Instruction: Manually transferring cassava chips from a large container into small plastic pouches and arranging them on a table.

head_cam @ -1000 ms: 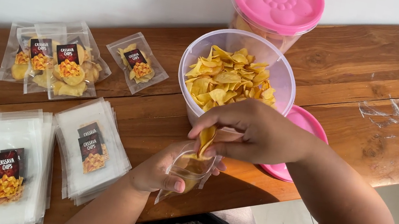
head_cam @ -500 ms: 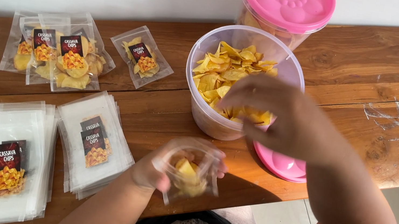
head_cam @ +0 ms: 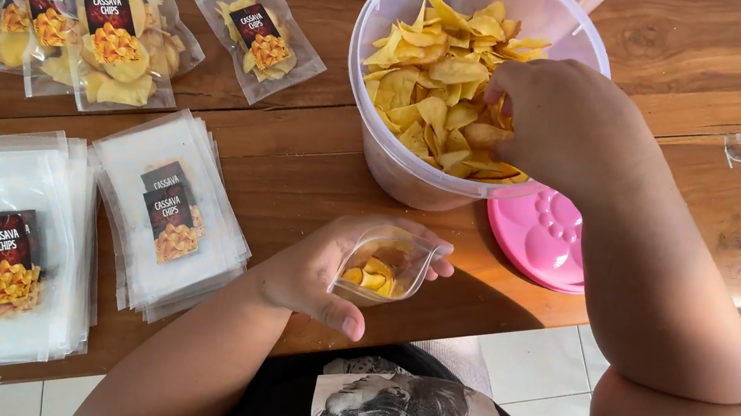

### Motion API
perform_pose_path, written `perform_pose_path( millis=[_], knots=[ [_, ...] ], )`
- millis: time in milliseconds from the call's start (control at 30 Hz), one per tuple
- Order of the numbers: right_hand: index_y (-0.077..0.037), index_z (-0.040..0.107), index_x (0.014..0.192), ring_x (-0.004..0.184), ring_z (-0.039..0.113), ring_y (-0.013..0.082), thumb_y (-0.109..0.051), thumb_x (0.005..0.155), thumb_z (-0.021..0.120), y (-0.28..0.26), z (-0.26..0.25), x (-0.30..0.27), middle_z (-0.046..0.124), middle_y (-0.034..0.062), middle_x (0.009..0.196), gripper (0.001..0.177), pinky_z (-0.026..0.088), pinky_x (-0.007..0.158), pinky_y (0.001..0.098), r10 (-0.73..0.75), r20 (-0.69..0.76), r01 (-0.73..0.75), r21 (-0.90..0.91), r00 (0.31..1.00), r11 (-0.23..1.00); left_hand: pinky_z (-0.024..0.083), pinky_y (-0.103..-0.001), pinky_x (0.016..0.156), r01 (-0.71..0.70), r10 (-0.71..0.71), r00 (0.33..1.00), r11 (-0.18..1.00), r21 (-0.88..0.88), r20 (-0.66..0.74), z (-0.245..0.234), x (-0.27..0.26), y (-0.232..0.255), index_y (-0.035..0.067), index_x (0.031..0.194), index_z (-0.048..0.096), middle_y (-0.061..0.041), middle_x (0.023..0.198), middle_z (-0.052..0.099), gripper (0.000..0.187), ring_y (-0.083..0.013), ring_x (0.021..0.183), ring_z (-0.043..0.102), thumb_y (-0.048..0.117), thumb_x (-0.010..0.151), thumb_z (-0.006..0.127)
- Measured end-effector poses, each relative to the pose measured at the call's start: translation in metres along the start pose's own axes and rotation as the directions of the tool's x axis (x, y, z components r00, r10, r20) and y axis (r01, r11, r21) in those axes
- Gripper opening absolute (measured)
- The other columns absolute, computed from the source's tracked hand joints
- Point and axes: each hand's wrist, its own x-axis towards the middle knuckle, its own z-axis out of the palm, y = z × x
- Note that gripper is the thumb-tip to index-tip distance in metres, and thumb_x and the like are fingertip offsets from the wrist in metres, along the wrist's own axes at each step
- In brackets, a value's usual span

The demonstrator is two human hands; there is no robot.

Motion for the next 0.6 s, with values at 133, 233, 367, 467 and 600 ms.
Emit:
perform_pose_path(
  millis=[133, 233, 367, 467, 600],
  knots=[
    [-0.025, 0.069, 0.110, 0.094, 0.064, 0.0308, -0.021, 0.080, 0.065, 0.004, 0.007, 0.004, 0.073, -0.0017, 0.094, 0.031, 0.050, 0.072, 0.0475, -0.084, -0.016, 0.084, -0.003, 0.996, 0.996, 0.043, -0.038, 0.117, 0.001, -0.001, 1.000, 1.000, 0.025, -0.002, -0.002, 0.001, -0.001, 0.003, 0.147, 0.047, -0.017, 0.138, 0.060, 0.090, -0.0256, 0.133, 0.057, 0.052, 0.081, 0.085],
    [-0.027, 0.074, 0.108, 0.088, 0.064, 0.0336, -0.026, 0.083, 0.065, 0.010, 0.010, 0.006, 0.072, 0.0047, 0.090, 0.026, 0.047, 0.070, 0.0481, -0.185, -0.126, 0.190, 0.022, 0.975, 0.982, 0.045, -0.040, 0.118, -0.008, 0.008, 1.000, 1.000, 0.021, -0.001, 0.000, 0.000, 0.000, 0.003, 0.146, 0.048, -0.014, 0.141, 0.058, 0.088, -0.0260, 0.134, 0.057, 0.053, 0.083, 0.084],
    [-0.021, 0.071, 0.115, 0.080, 0.066, 0.0169, -0.016, 0.085, 0.069, 0.004, -0.005, -0.001, 0.076, -0.0059, 0.087, 0.031, 0.045, 0.072, 0.0370, -0.290, -0.247, 0.341, 0.195, 0.924, 0.920, 0.045, -0.040, 0.119, 0.005, -0.005, 1.000, 1.000, -0.013, 0.001, 0.001, 0.000, 0.001, 0.002, 0.146, 0.047, -0.016, 0.142, 0.057, 0.091, -0.0266, 0.134, 0.057, 0.051, 0.080, 0.086],
    [-0.032, 0.065, 0.131, 0.087, 0.066, 0.0174, -0.002, 0.082, 0.059, -0.006, -0.009, 0.003, 0.077, -0.0076, 0.089, 0.058, 0.045, 0.078, 0.0381, -0.305, -0.119, 0.322, 0.172, 0.945, 0.931, 0.045, -0.040, 0.119, -0.001, 0.001, 1.000, 1.000, -0.012, 0.003, 0.001, 0.000, 0.001, 0.001, 0.146, 0.047, -0.016, 0.141, 0.058, 0.090, -0.0264, 0.134, 0.057, 0.050, 0.081, 0.086],
    [-0.032, 0.069, 0.113, 0.092, 0.070, 0.0377, -0.036, 0.094, 0.060, -0.016, 0.007, 0.017, 0.074, 0.0081, 0.097, 0.022, 0.055, 0.068, 0.0495, -0.194, -0.004, 0.184, -0.294, 0.981, 0.938, 0.045, -0.040, 0.120, -0.005, 0.005, 1.000, 1.000, -0.030, 0.001, 0.002, -0.001, 0.001, 0.002, 0.147, 0.047, -0.014, 0.142, 0.057, 0.089, -0.0266, 0.135, 0.057, 0.049, 0.082, 0.086]
  ],
)
